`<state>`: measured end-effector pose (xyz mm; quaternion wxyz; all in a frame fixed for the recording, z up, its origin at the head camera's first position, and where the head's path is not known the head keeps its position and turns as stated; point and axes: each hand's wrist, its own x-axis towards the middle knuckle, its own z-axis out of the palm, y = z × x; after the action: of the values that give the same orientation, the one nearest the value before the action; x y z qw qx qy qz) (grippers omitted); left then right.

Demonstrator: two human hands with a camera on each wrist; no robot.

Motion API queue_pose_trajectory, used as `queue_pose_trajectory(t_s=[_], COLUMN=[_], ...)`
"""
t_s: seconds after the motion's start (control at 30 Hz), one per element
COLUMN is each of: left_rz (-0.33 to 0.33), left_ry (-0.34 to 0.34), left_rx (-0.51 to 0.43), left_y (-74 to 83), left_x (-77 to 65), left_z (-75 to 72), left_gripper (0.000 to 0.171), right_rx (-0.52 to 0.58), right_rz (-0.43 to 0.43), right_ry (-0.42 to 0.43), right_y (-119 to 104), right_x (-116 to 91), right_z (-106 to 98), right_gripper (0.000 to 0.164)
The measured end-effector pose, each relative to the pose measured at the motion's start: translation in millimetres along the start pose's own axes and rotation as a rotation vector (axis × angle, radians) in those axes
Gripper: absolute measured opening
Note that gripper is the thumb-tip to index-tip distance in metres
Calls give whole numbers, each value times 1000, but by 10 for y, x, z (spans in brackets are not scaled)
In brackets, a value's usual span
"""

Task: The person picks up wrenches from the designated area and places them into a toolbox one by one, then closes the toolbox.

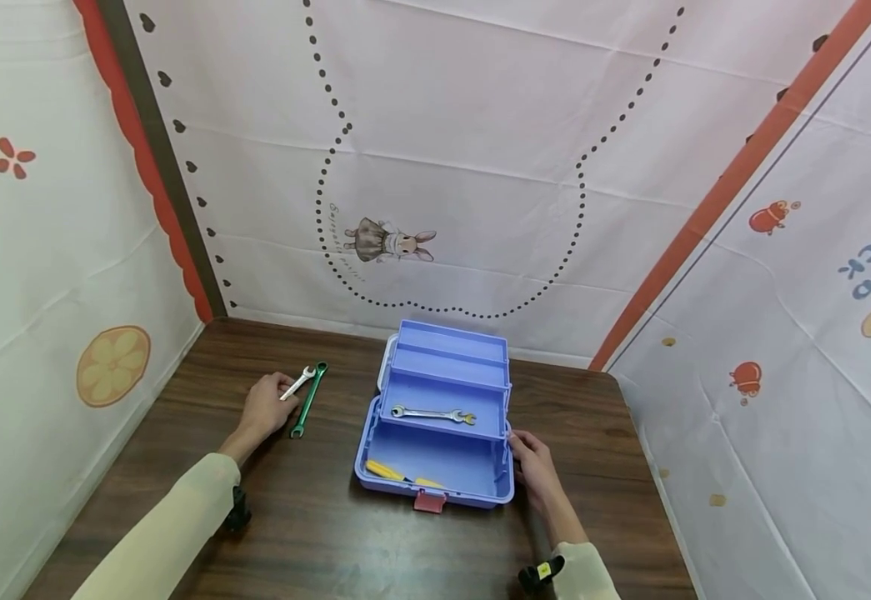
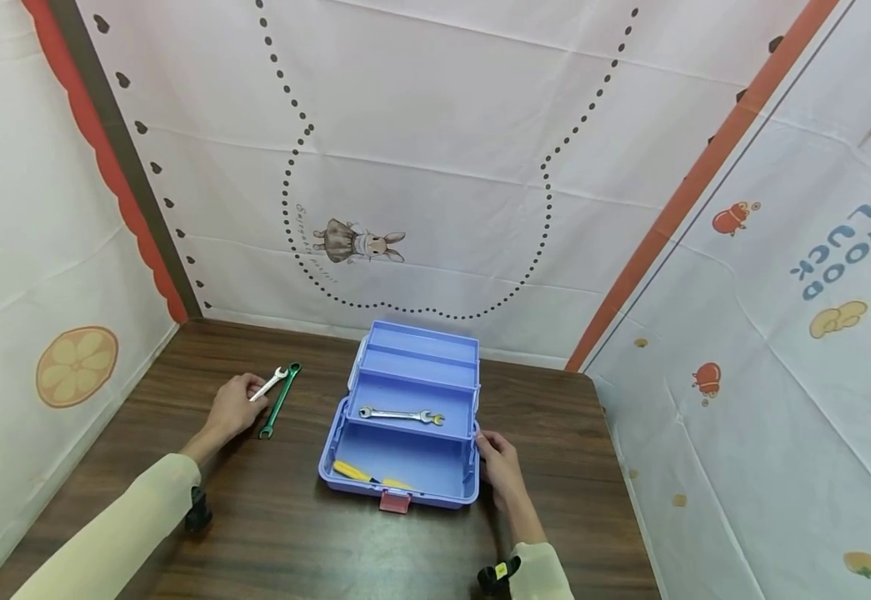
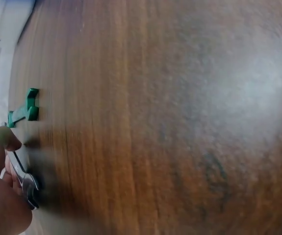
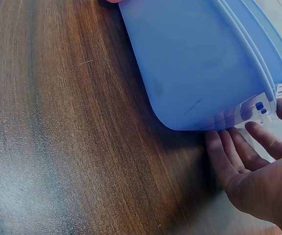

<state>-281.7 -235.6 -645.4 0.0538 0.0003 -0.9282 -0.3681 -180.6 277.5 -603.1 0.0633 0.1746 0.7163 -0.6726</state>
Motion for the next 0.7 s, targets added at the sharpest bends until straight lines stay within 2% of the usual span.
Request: queue_pose_trajectory(t_s=[0.17,0.47,0.7], left_rz=[22,31,36], left_ry=[-5,-26,-55], left_rx=[-26,-45,-104], left_y=[-55,-36,70], left_x=[23,66,80], left_z=[-40,-137,-229], left_gripper=[26,28,31], right_rx=[5,-1,1], right_rz=[0,5,-2], right_ry=[-1,4,1], right_y=[-15,-19,-11], right_x=[4,9,11], right_z=[4,8,-9], right_gripper=[41,39,40])
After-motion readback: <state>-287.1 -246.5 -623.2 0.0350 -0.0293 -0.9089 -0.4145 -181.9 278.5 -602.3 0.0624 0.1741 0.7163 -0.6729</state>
